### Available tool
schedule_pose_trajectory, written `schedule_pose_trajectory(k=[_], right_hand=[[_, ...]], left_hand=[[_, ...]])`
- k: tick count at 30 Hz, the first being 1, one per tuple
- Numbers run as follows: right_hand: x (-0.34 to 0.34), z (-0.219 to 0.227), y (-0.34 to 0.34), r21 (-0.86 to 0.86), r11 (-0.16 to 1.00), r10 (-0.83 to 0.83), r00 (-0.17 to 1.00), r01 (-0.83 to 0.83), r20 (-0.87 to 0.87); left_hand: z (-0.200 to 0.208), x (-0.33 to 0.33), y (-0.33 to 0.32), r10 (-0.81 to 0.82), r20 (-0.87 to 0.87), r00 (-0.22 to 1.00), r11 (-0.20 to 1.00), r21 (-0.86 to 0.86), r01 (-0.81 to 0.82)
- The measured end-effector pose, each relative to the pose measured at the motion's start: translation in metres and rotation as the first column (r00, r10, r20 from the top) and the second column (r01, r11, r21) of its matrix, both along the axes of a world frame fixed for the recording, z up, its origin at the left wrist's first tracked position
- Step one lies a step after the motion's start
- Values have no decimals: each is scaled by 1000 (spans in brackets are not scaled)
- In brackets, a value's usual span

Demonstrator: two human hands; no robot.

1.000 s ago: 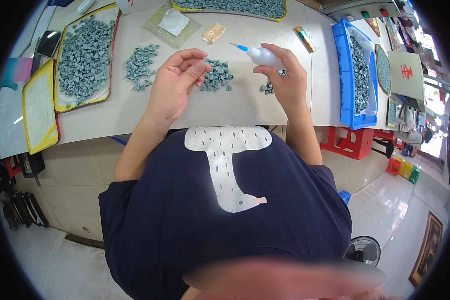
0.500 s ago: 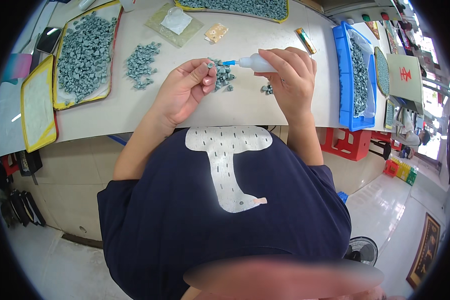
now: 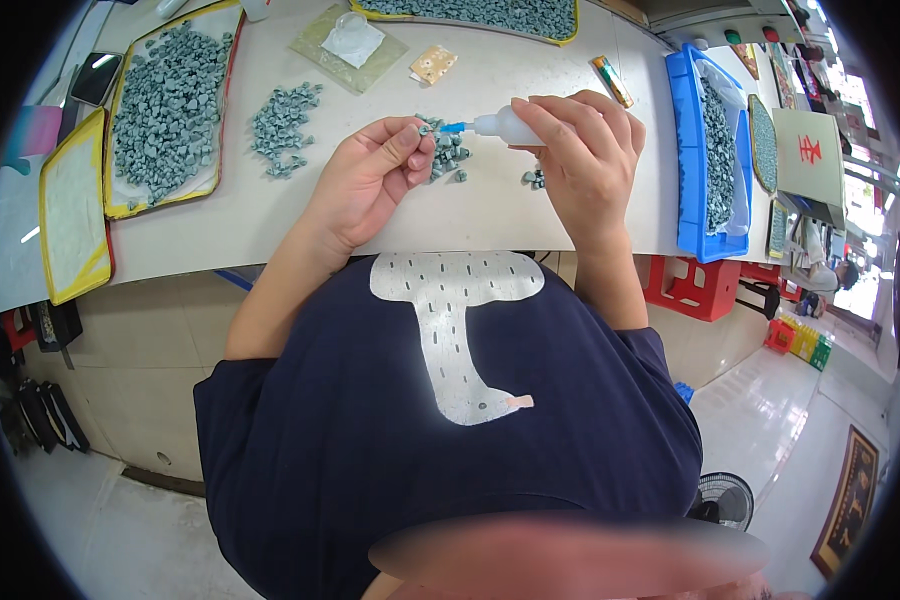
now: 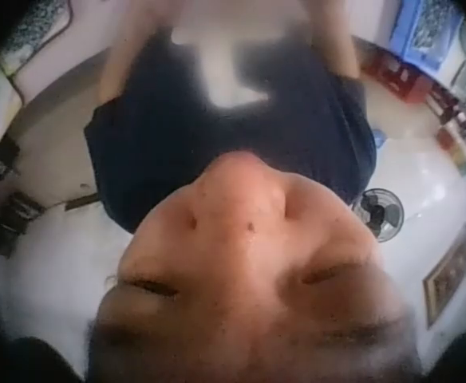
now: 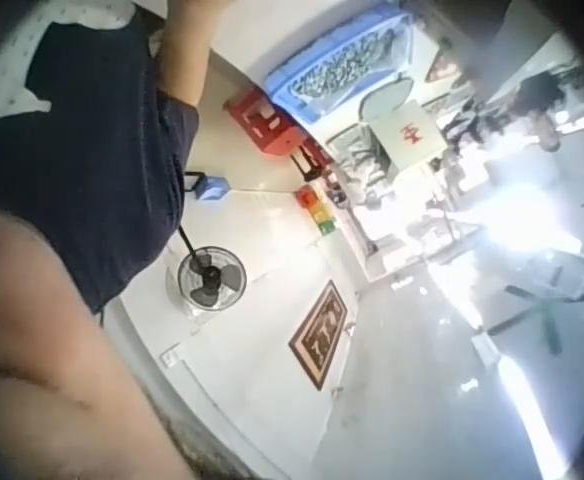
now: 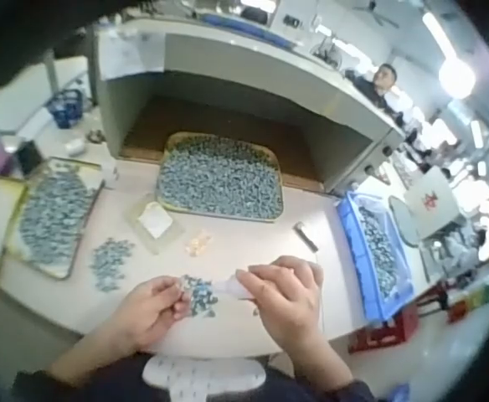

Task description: Assembling small plastic components by applying glue and joining them together on a factory workbench.

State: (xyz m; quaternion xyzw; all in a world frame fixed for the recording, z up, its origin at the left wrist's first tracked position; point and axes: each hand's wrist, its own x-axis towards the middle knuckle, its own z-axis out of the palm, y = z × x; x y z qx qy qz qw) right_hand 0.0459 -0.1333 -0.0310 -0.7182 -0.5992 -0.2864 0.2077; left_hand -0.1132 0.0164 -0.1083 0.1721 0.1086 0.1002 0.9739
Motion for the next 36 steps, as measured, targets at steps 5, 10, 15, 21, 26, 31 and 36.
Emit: schedule_pose_trajectory(k=[5, 10, 15, 21, 26, 31, 36], right_hand=[[-1, 1, 3, -2, 1000, -7, 1000, 7, 25], [3, 4, 2, 17, 1000, 21, 994, -19, -108], [23, -26, 1, 138, 986, 1, 830, 92, -558], [38, -45, 5, -106, 987, -152, 501, 120, -852], [36, -36, 2, -218, 968, -249, 586, 124, -771], [41, -23, -22, -494, 869, -394, 643, 29, -657], [37, -22, -28, -591, 806, -355, 820, 25, -449]], left_hand=[[-3, 0, 2, 5, -5, 1000, 1000, 4, -5], [-4, 0, 4, 14, -3, 1000, 1000, 8, -14], [-3, 2, 2, 3, -39, 999, 1000, 5, -3], [2, 7, -8, 1, -35, 999, 1000, 22, 0], [4, 5, -8, -7, -6, 1000, 1000, -6, 7], [-3, 4, -6, -37, 65, 997, 999, -31, 40], [0, 4, -6, -82, 109, 991, 995, -56, 89]])
